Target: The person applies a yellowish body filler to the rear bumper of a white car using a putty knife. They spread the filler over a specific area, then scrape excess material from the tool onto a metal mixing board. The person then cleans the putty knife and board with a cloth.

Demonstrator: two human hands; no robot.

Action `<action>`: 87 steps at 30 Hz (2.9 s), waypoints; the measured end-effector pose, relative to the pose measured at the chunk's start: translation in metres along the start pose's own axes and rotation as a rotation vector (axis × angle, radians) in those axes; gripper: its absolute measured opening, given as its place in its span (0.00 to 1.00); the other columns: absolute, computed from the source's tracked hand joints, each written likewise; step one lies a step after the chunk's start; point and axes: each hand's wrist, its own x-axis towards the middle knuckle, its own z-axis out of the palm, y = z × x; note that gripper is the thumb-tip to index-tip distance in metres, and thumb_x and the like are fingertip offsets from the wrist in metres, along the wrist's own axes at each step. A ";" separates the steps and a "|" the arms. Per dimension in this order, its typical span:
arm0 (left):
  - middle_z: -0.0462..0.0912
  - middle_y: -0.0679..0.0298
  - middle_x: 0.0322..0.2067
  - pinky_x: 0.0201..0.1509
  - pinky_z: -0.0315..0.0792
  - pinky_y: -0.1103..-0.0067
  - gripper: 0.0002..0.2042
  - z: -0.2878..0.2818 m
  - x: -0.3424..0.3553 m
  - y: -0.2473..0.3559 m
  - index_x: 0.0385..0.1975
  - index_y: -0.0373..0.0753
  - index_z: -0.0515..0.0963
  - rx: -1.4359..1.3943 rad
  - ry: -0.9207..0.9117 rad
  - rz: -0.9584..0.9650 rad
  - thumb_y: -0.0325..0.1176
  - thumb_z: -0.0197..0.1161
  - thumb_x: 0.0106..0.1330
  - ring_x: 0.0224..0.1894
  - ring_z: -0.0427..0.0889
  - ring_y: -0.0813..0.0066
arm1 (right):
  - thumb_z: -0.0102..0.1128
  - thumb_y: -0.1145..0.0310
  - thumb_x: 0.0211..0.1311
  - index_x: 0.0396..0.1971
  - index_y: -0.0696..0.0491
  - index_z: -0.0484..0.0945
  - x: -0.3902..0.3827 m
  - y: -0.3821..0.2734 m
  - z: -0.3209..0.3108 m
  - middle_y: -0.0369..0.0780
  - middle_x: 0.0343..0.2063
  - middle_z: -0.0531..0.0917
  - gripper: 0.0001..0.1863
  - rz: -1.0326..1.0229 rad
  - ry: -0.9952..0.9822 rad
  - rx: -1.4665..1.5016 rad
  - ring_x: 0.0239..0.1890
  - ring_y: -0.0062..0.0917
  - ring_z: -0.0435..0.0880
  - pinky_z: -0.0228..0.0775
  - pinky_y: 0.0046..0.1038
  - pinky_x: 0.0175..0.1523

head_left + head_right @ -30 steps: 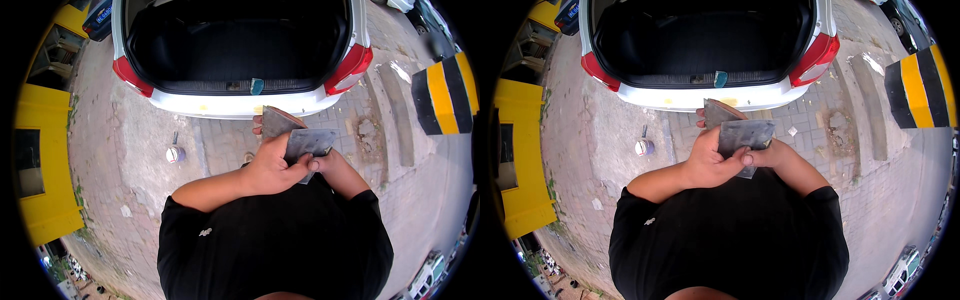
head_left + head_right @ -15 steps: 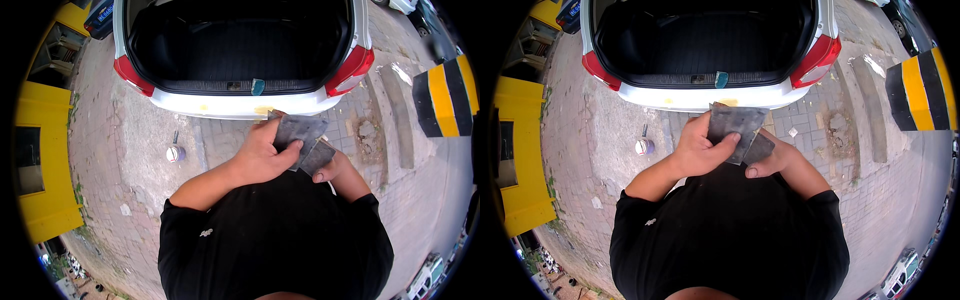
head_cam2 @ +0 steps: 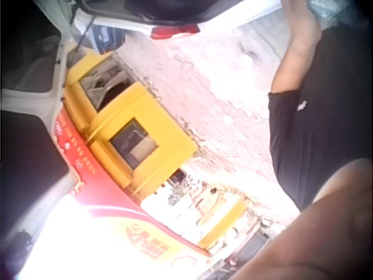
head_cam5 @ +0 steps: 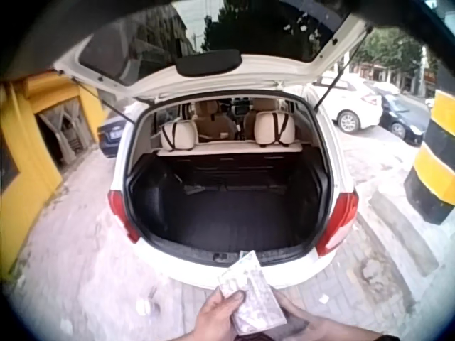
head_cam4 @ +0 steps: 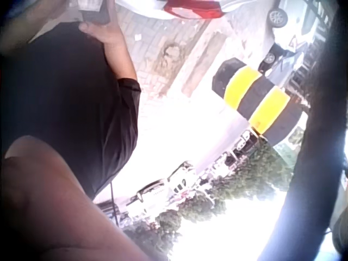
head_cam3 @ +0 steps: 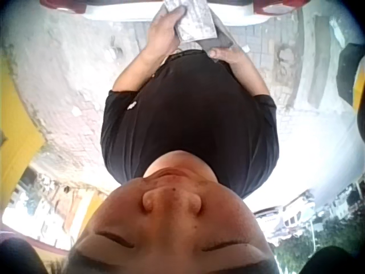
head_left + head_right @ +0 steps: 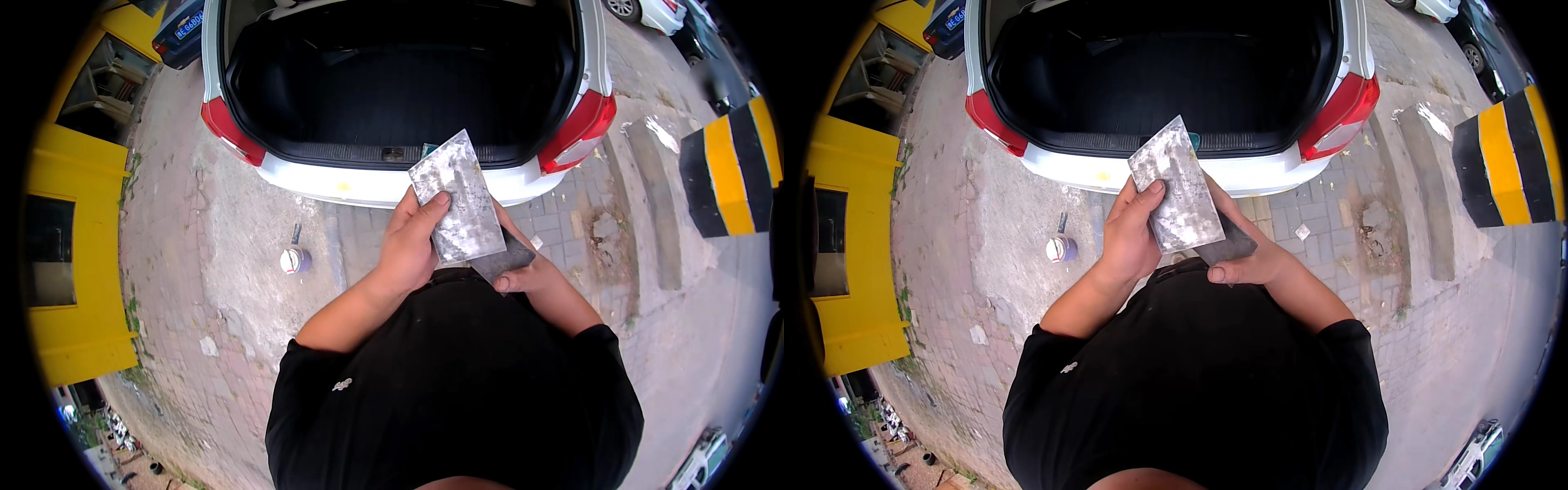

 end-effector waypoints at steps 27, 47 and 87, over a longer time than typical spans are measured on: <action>0.83 0.62 0.44 0.52 0.75 0.78 0.12 -0.092 -0.002 -0.008 0.50 0.34 0.75 0.103 0.164 0.158 0.27 0.58 0.69 0.45 0.81 0.76 | 0.59 0.68 0.64 0.67 0.63 0.56 -0.019 0.008 -0.023 0.49 0.59 0.73 0.35 0.199 0.263 -0.090 0.62 0.39 0.72 0.63 0.40 0.66; 0.84 0.65 0.35 0.44 0.74 0.82 0.07 -0.023 -0.007 -0.021 0.39 0.30 0.79 0.831 -0.400 0.048 0.24 0.63 0.63 0.37 0.81 0.81 | 0.73 0.49 0.53 0.57 0.58 0.70 -0.015 0.008 -0.032 0.39 0.51 0.77 0.39 0.354 -0.005 -0.354 0.54 0.25 0.74 0.66 0.31 0.59; 0.85 0.52 0.33 0.42 0.75 0.72 0.14 -0.463 -0.214 -0.133 0.38 0.27 0.80 0.892 0.407 -0.834 0.32 0.61 0.58 0.36 0.84 0.61 | 0.64 0.62 0.63 0.45 0.56 0.78 0.009 0.161 -0.203 0.37 0.36 0.83 0.16 0.549 1.138 -0.295 0.34 0.22 0.81 0.73 0.26 0.38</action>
